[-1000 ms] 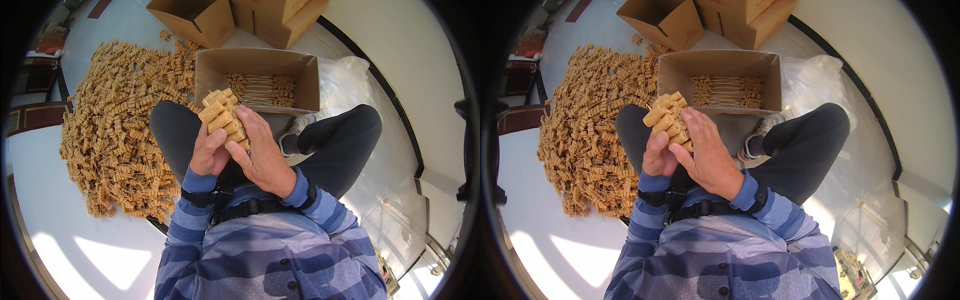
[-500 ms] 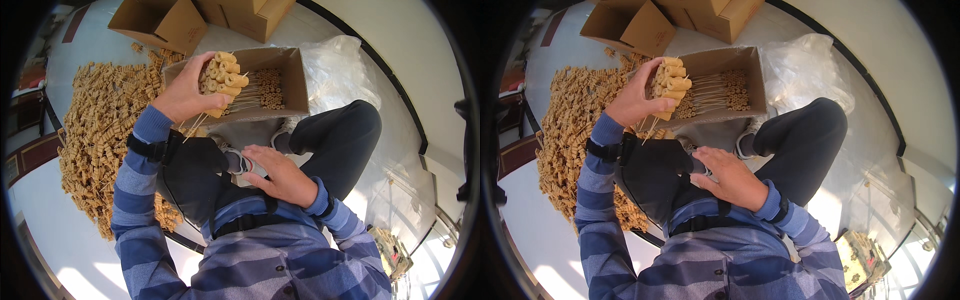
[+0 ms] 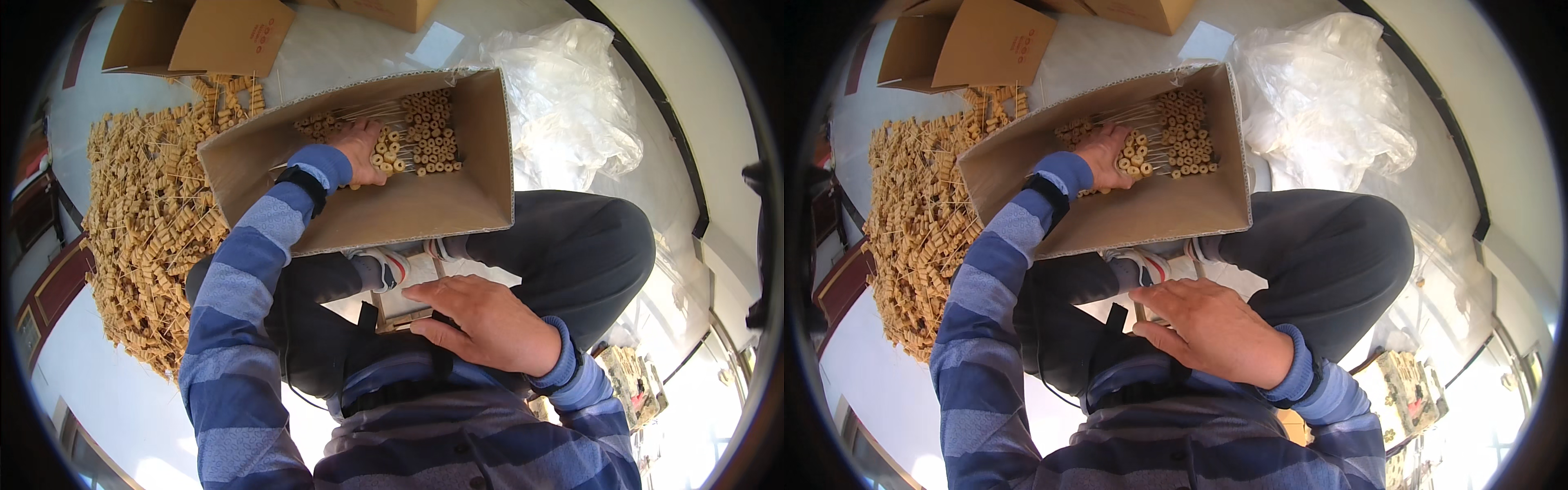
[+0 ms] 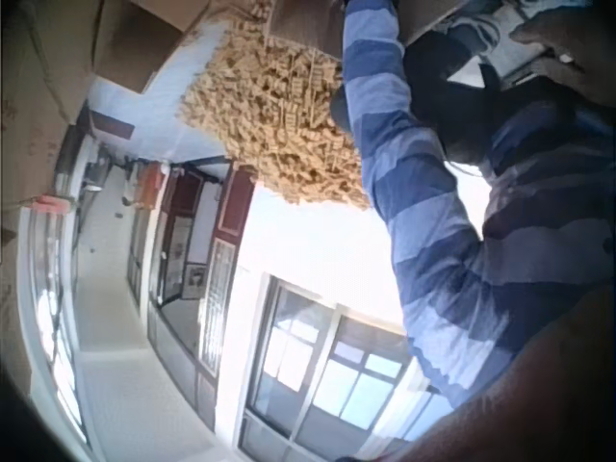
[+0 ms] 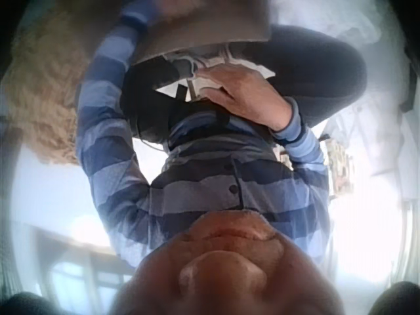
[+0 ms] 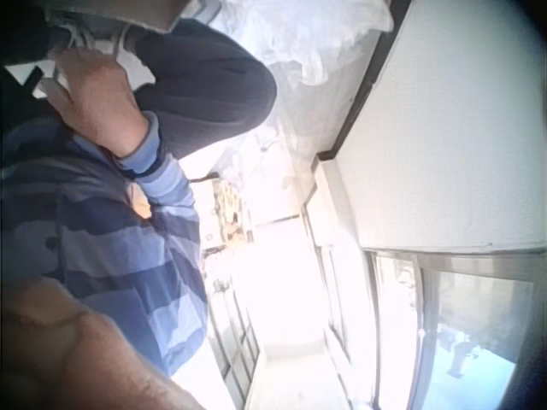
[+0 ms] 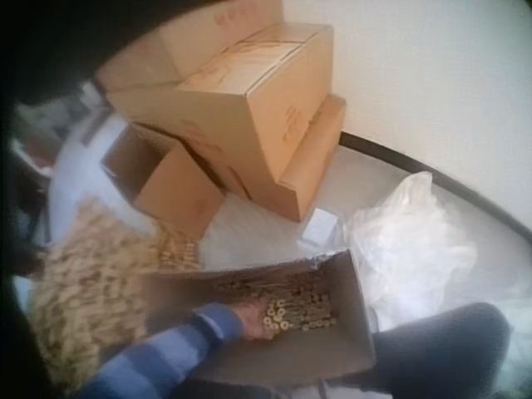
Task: The person sits on the floor and repeatedly picks up small ring-shaped snacks and wooden skewers, threads the snacks onto the skewers, and places the completed skewers into a cardboard box. The person handles the items by hand and organizes them in the box.
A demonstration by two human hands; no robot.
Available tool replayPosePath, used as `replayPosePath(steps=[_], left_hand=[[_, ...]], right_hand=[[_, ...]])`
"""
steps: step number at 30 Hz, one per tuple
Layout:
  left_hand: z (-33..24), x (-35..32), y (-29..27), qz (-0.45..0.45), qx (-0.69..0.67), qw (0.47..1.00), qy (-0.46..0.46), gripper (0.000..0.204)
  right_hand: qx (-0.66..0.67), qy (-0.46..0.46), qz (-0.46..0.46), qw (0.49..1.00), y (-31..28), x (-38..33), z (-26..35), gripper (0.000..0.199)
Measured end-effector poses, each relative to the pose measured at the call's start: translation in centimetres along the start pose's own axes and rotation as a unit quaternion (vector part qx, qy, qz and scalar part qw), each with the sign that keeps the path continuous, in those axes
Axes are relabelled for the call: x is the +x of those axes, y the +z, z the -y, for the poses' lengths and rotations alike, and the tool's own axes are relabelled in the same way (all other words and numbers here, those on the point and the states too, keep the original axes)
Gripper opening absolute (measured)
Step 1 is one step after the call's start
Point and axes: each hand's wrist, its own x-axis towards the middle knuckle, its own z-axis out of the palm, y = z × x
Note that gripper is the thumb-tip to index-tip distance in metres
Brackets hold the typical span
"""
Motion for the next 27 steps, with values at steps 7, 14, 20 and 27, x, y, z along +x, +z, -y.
replayPosePath(steps=[7,14,20,27], left_hand=[[0.4,3.8,2.5,0.033,0.083,0.996,0.012,0.105],[1.1,5.0,6.0,0.020,0.092,0.995,0.016,0.107],[1.5,5.1,7.3,-0.011,0.058,0.998,0.018,0.111],[1.7,5.3,7.0,0.014,0.051,0.998,-0.027,0.109]], right_hand=[[-0.048,0.023,0.018,0.998,-0.4,0.6,0.0,0.040],[-0.063,0.020,0.007,0.998,0.1,0.9,-0.4,0.041],[-0.089,0.027,0.004,0.996,0.1,1.0,-0.6,0.041],[-0.096,0.042,0.010,0.994,0.1,0.8,-0.6,0.042]])
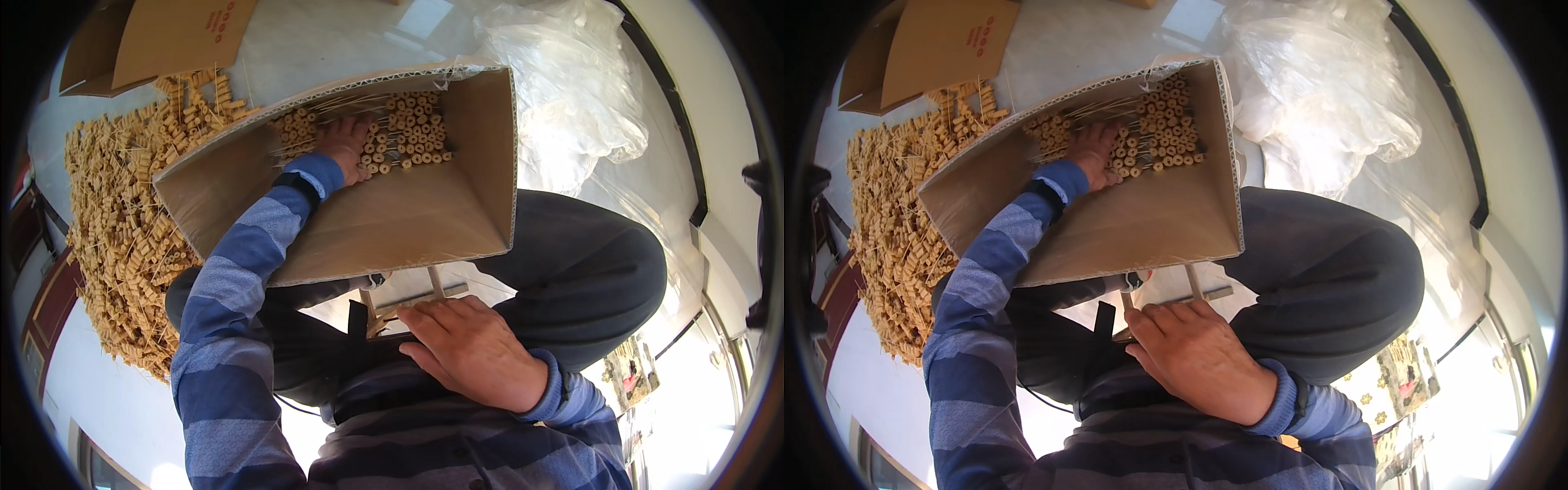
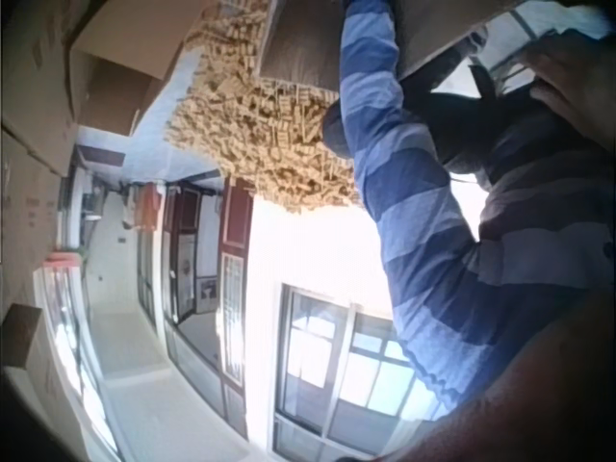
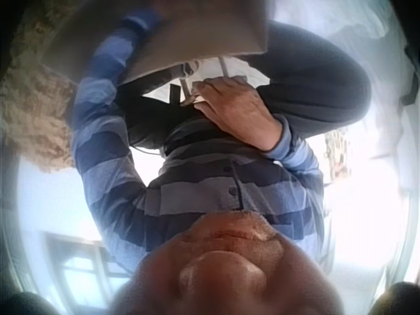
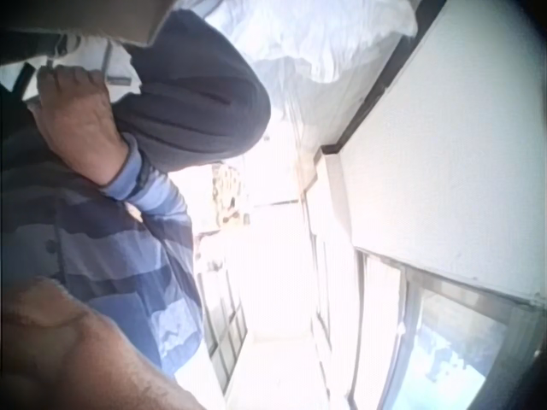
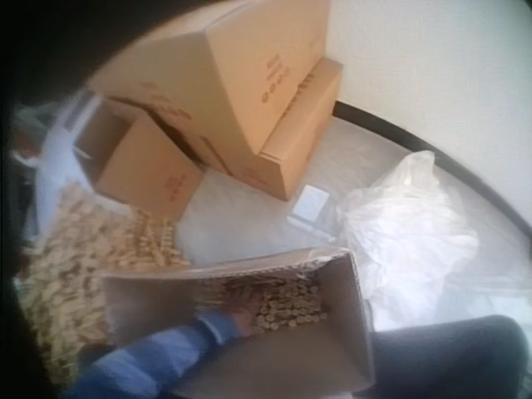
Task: The person sits on the floor and repeatedly picks up small ring-shaped snacks and wooden skewers, threads the snacks onto the skewers, and places the completed skewers into a cardboard box. The person handles the items by hand and organizes them in the box.
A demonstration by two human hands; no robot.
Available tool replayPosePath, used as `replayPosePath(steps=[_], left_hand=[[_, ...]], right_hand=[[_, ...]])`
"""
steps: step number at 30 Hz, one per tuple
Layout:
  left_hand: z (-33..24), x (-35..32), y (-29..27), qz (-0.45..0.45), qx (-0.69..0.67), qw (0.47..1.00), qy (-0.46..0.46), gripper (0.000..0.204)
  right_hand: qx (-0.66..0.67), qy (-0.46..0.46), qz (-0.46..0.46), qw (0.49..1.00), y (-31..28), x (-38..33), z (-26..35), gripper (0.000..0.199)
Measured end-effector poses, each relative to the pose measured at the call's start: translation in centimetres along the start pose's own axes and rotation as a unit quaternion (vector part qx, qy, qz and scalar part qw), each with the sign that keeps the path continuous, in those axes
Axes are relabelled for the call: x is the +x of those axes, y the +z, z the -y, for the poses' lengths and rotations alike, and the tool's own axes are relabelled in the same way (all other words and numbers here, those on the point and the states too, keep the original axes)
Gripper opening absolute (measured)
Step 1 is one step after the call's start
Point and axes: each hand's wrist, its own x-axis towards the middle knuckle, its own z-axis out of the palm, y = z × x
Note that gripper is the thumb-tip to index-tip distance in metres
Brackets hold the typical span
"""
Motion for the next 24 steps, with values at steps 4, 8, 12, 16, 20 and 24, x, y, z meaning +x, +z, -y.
replayPosePath(steps=[4,8,12,16,20,24], left_hand=[[0.0,0.5,1.1,-0.020,0.035,0.999,0.000,0.106],[-0.1,0.1,1.3,-0.064,0.015,0.998,0.005,0.106],[-1.2,-1.3,-0.8,-0.081,0.003,0.997,-0.002,0.103],[-5.4,-0.6,-2.4,-0.082,-0.002,0.997,-0.004,0.106],[-9.0,1.5,-1.3,-0.086,0.014,0.995,-0.042,0.111],[-9.6,3.2,0.4,-0.148,0.002,0.987,-0.065,0.115]], right_hand=[[-0.016,0.003,-0.005,1.000,-0.1,0.0,0.0,0.041],[-0.025,0.005,-0.008,1.000,0.0,-0.2,0.0,0.040],[-0.037,-0.002,-0.016,0.999,0.3,-0.4,0.1,0.040],[-0.039,0.002,-0.022,0.999,0.8,-0.5,0.1,0.040],[-0.043,0.009,-0.021,0.999,1.1,-0.5,-0.1,0.040],[-0.044,0.011,-0.025,0.999,1.4,-0.6,-0.3,0.041]])
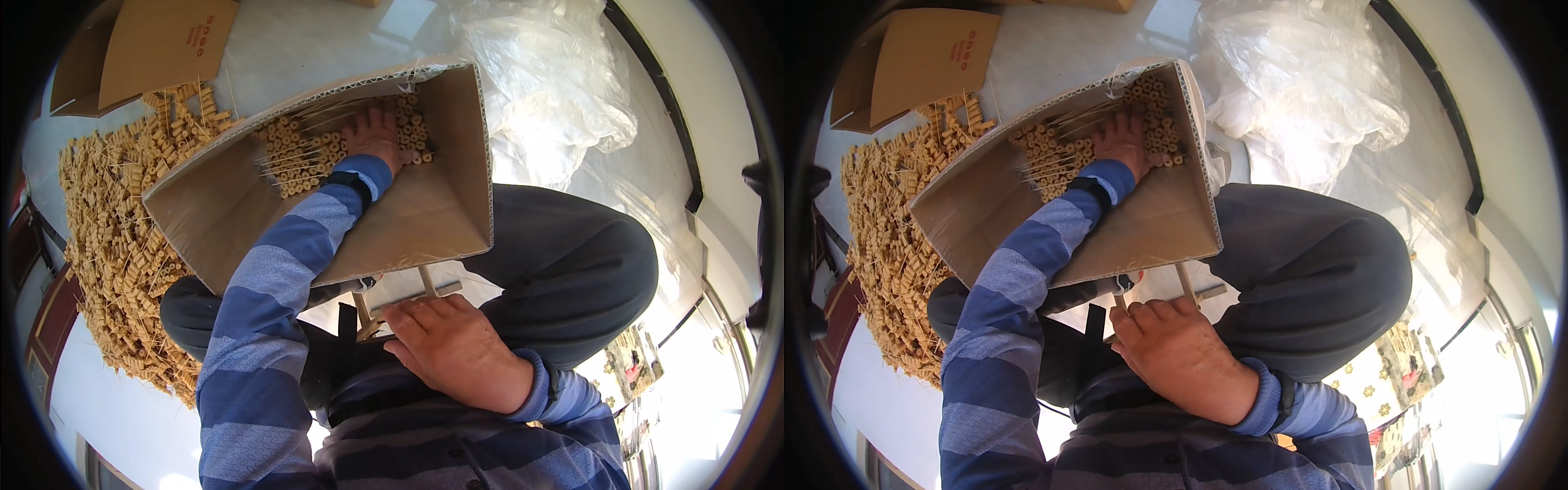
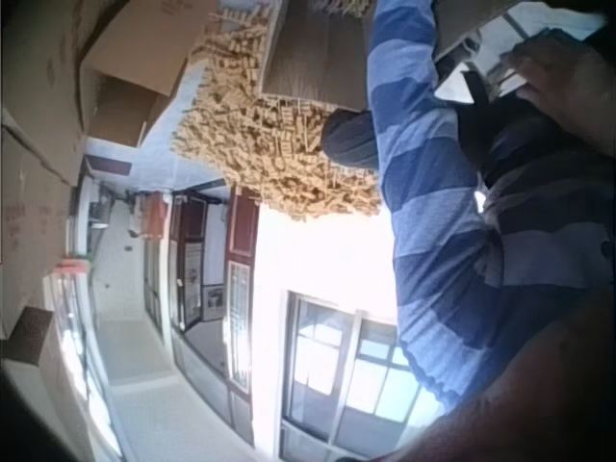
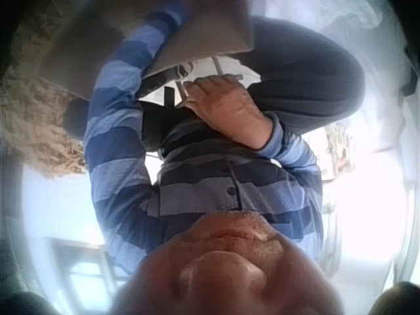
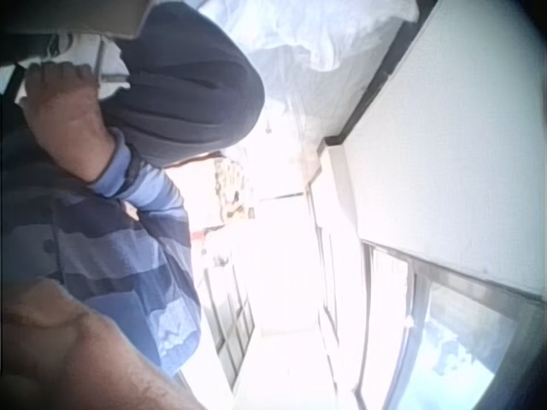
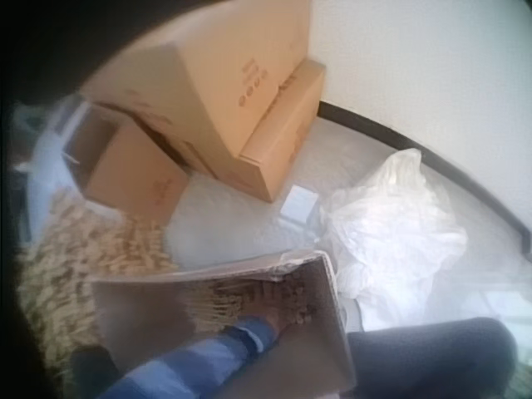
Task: The person sits on the floor and repeatedly picks up small ring-shaped snacks and wooden skewers, threads the snacks onto the skewers, and places the completed skewers into a cardboard box. The person handles the items by hand and organizes them in the box.
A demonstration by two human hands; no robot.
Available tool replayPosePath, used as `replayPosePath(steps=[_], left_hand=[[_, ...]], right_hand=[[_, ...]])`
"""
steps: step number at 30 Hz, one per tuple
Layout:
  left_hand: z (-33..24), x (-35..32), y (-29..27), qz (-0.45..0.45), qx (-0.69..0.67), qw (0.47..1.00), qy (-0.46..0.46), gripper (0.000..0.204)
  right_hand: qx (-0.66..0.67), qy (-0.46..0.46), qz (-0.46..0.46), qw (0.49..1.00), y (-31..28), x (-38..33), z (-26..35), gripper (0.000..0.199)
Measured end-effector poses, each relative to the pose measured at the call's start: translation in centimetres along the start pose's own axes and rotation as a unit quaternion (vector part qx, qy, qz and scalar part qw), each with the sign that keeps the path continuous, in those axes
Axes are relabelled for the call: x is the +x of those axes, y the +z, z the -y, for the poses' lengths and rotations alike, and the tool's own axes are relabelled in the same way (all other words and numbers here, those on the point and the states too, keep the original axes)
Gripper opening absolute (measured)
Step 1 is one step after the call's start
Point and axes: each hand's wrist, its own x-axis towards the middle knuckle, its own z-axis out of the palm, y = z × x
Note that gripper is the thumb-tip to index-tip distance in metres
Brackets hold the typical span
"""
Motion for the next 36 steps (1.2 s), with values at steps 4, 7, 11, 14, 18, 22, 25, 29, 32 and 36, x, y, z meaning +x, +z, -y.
replayPosePath(steps=[4,7,11,14,18,22,25,29,32,36], left_hand=[[-0.2,0.3,1.1,-0.013,0.012,1.000,-0.015,0.118],[-0.5,0.4,1.4,-0.022,0.028,0.999,-0.018,0.120],[-0.9,0.7,2.1,-0.034,0.048,0.998,-0.028,0.119],[-1.2,0.9,2.8,-0.054,0.064,0.996,-0.032,0.119],[-1.3,1.1,2.8,-0.053,0.068,0.996,-0.037,0.118],[-1.3,1.0,2.2,-0.047,0.047,0.997,-0.031,0.115],[-0.4,0.6,1.6,-0.019,0.025,0.999,-0.022,0.111],[3.7,-0.1,-0.1,0.010,-0.001,1.000,0.026,0.075],[9.8,-0.4,-2.4,0.050,-0.070,0.993,0.078,0.051],[14.8,-2.7,-2.5,0.025,-0.133,0.990,0.040,0.044]], right_hand=[[-0.026,-0.024,-0.035,0.999,0.2,0.1,0.0,0.038],[-0.026,-0.022,-0.028,0.999,0.1,0.1,0.0,0.039],[-0.007,-0.005,0.008,1.000,-0.3,-0.1,0.3,0.043],[-0.001,-0.003,0.007,1.000,-0.4,0.0,0.4,0.042],[-0.014,-0.011,-0.017,1.000,-0.6,0.1,0.6,0.041],[-0.026,-0.012,-0.033,0.999,-0.5,0.0,0.6,0.040],[-0.066,-0.012,-0.030,0.997,-0.3,-0.2,0.4,0.038],[-0.082,-0.014,-0.020,0.996,0.1,-0.6,0.5,0.036],[-0.084,-0.017,-0.017,0.996,0.2,-0.6,0.7,0.036],[-0.085,-0.019,-0.010,0.996,0.5,-0.4,1.3,0.036]])
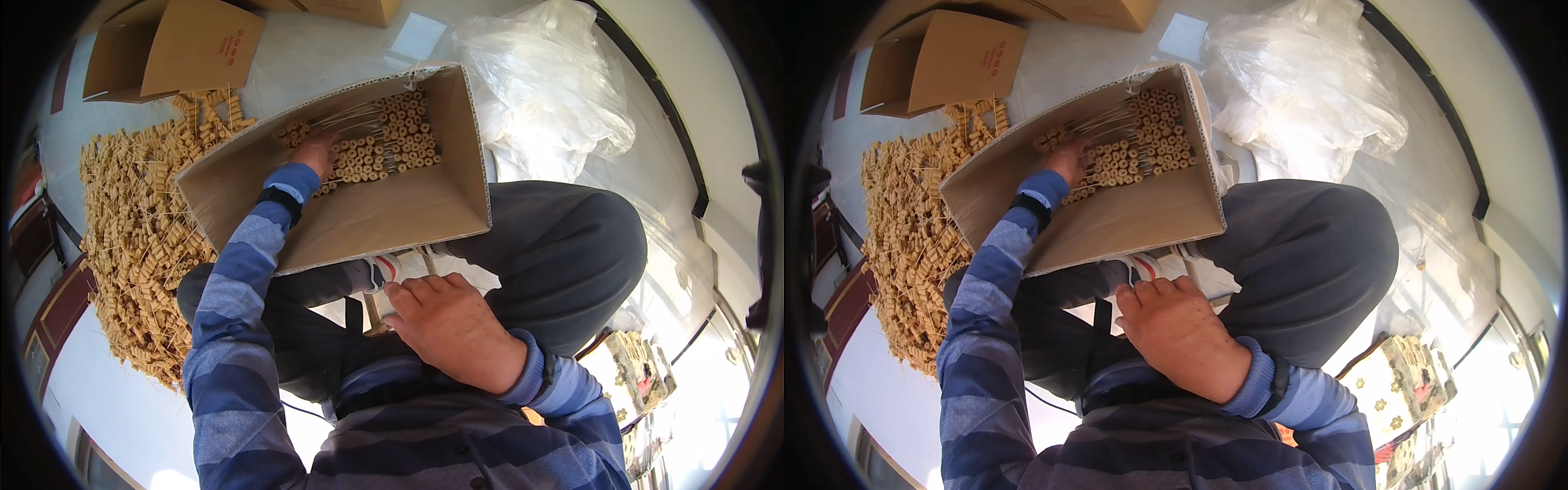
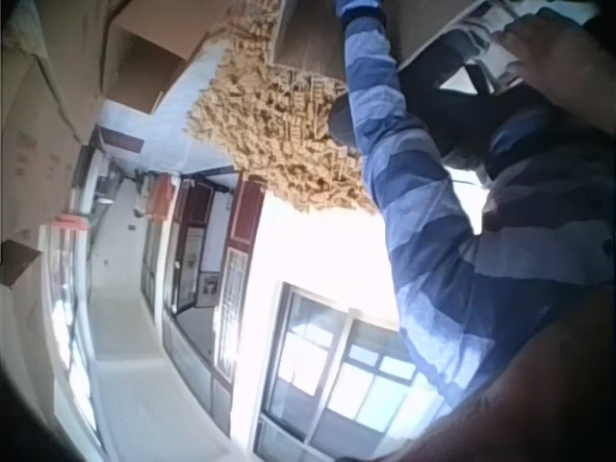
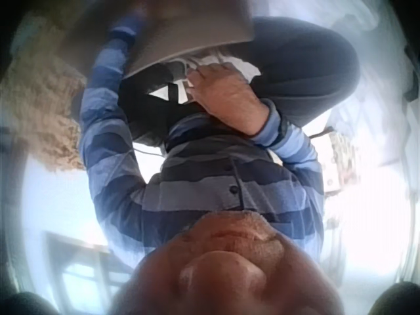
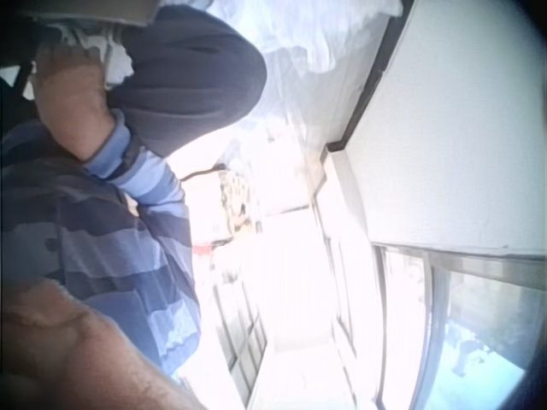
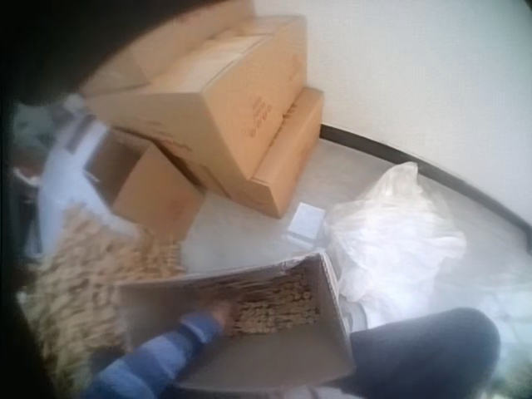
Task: The person sits on the floor and repeatedly picks up small ring-shaped snacks and wooden skewers, threads the snacks onto the skewers, and places the completed skewers into a cardboard box. The person handles the items by hand and organizes them in the box.
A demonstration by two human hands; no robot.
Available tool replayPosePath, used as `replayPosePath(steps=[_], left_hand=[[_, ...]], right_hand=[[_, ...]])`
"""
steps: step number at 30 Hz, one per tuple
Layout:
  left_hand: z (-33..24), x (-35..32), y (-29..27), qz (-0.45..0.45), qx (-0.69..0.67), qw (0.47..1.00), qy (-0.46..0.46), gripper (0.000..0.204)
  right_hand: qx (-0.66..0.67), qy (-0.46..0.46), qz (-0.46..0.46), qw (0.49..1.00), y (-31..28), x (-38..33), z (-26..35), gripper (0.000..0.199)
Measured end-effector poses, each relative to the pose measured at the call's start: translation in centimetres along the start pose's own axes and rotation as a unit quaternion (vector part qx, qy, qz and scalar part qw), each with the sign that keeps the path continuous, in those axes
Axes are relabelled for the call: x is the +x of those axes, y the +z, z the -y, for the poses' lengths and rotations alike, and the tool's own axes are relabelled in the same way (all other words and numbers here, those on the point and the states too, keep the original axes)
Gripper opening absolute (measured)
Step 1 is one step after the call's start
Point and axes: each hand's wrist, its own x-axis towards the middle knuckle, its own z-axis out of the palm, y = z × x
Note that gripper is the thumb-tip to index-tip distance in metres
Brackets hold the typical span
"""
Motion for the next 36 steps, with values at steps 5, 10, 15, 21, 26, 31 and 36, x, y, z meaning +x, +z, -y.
replayPosePath(steps=[5,10,15,21,26,31,36], left_hand=[[1.2,-0.1,2.2,-0.009,0.028,0.999,0.026,0.048],[1.1,0.4,3.7,0.061,0.013,0.998,-0.025,0.052],[0.6,0.2,3.0,0.068,-0.003,0.997,-0.045,0.056],[-2.8,-4.0,-4.5,0.019,0.006,1.000,-0.006,0.059],[-6.7,-19.2,-12.0,-0.271,-0.141,0.945,0.119,0.044],[-0.5,-39.4,-9.5,-0.392,-0.400,0.824,0.082,0.040],[15.7,-54.3,3.2,-0.581,-0.527,0.542,-0.301,0.043]], right_hand=[[-0.002,-0.001,0.004,1.000,0.3,0.3,0.4,0.037],[-0.016,0.003,0.013,1.000,0.3,0.7,0.5,0.036],[-0.011,0.006,0.008,1.000,0.4,0.7,0.6,0.034],[-0.011,0.011,0.001,1.000,0.4,0.4,0.2,0.031],[-0.003,0.015,0.040,0.999,0.4,0.6,1.0,0.034],[0.095,0.030,0.075,0.992,1.2,-0.2,3.3,0.034],[0.089,0.056,0.114,0.988,1.9,-1.1,7.2,0.035]])
